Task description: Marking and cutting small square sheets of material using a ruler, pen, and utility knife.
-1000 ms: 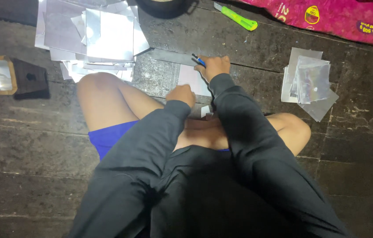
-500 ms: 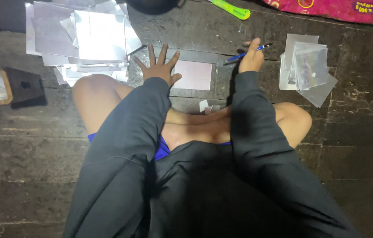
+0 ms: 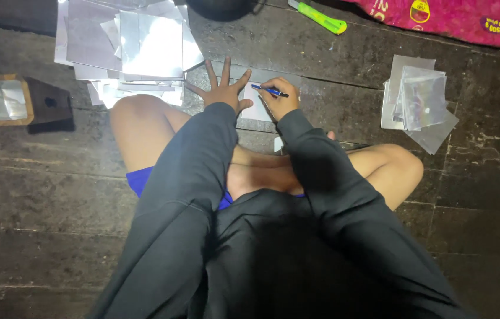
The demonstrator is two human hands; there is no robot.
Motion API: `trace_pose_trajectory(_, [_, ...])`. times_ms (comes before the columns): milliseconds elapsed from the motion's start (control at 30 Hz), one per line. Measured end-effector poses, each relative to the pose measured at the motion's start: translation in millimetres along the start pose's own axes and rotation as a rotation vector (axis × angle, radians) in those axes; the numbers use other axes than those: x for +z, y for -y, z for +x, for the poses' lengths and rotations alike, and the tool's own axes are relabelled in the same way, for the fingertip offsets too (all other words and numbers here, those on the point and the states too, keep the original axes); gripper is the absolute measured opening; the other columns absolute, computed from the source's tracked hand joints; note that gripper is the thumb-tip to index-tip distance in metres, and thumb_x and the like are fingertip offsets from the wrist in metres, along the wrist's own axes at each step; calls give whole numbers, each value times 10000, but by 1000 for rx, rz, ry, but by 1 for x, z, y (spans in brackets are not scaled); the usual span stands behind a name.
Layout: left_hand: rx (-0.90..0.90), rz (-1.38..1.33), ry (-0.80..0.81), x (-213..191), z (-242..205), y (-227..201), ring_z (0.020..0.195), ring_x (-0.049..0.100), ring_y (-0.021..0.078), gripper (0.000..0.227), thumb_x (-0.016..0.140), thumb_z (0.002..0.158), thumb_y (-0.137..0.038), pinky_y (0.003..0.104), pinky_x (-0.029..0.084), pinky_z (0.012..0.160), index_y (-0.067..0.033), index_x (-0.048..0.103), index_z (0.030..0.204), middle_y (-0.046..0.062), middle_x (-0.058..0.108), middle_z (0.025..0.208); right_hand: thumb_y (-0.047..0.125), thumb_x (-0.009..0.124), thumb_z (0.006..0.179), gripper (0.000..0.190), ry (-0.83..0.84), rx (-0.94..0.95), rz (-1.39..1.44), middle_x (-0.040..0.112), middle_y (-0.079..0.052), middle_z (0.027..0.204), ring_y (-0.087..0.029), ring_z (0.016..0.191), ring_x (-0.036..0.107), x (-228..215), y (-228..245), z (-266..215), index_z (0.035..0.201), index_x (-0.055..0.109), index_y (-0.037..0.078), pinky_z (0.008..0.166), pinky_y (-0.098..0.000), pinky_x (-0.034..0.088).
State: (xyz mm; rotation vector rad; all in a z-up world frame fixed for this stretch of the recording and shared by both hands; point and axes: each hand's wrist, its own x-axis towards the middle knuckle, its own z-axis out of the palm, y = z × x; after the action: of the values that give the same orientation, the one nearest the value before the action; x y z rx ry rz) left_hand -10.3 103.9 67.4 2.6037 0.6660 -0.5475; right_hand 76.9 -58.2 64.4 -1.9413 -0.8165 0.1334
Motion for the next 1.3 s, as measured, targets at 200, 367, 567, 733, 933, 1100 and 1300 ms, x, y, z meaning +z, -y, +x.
trace_pose_trajectory(200, [-29, -44, -16, 3, 1, -1, 1494, -239, 405, 841, 676, 856, -653, 993, -23, 950, -575, 241, 1572, -58, -123, 1707, -5, 797, 774, 102, 19, -5, 0, 699, -63, 800, -163, 661, 622, 7, 7, 10, 857, 737, -1, 623, -279, 504])
trace_pose_trajectory(367, [-38, -38, -13, 1, -1, -3, 1491, -243, 400, 837, 675, 862, -653, 989, -3, 965, -578, 239, 1573, -56, -134, 1703, -10, 788, 766, 86, 10, -65, -14, 655, -69, 745, -166, 611, 564, 15, 0, 12, 817, 720, -17, 577, -289, 472])
trace_pose_trajectory(567, [-42, -52, 16, -3, -2, -2, 1484, -263, 394, 839, 683, 863, -641, 984, -5, 967, -564, 248, 1576, -54, -141, 1704, -19, 745, 755, 82, -13, -70, -74, 660, -84, 776, -188, 629, 582, 0, -6, 5, 834, 721, -19, 599, -301, 486])
trace_pose_trajectory(733, [-38, -41, 45, -4, -4, -4, 1484, -261, 403, 832, 653, 880, -646, 986, -2, 964, -557, 221, 1585, -47, -153, 1704, -33, 723, 740, 99, 20, -136, -196, 654, -111, 763, -231, 620, 582, -42, -28, 0, 838, 719, -25, 601, -330, 495])
trace_pose_trajectory(933, [-44, -59, 39, -8, -5, -6, 1483, -263, 403, 838, 672, 876, -632, 982, -4, 973, -548, 235, 1587, -45, -159, 1701, 3, 747, 735, 90, 52, -182, -309, 628, -123, 752, -297, 625, 581, -82, -57, 1, 817, 710, 2, 623, -383, 499])
trace_pose_trajectory(1100, [-73, 16, 43, -6, -8, -10, 1532, -213, 424, 714, 601, 950, -623, 989, 76, 950, -581, 252, 1572, -41, -189, 1713, 104, 760, 833, 60, 42, -86, -350, 605, -147, 785, -393, 770, 665, -81, -72, 7, 880, 721, 103, 709, -448, 538])
trace_pose_trajectory(1300, [-98, 12, 36, -1, -6, -13, 1537, -211, 424, 723, 591, 950, -634, 1005, 23, 926, -577, 229, 1573, -23, -197, 1711, 28, 641, 915, 319, 260, 123, -466, 570, -146, 1143, -388, 1050, 664, -35, -5, 40, 1217, 714, 97, 907, -456, 572])
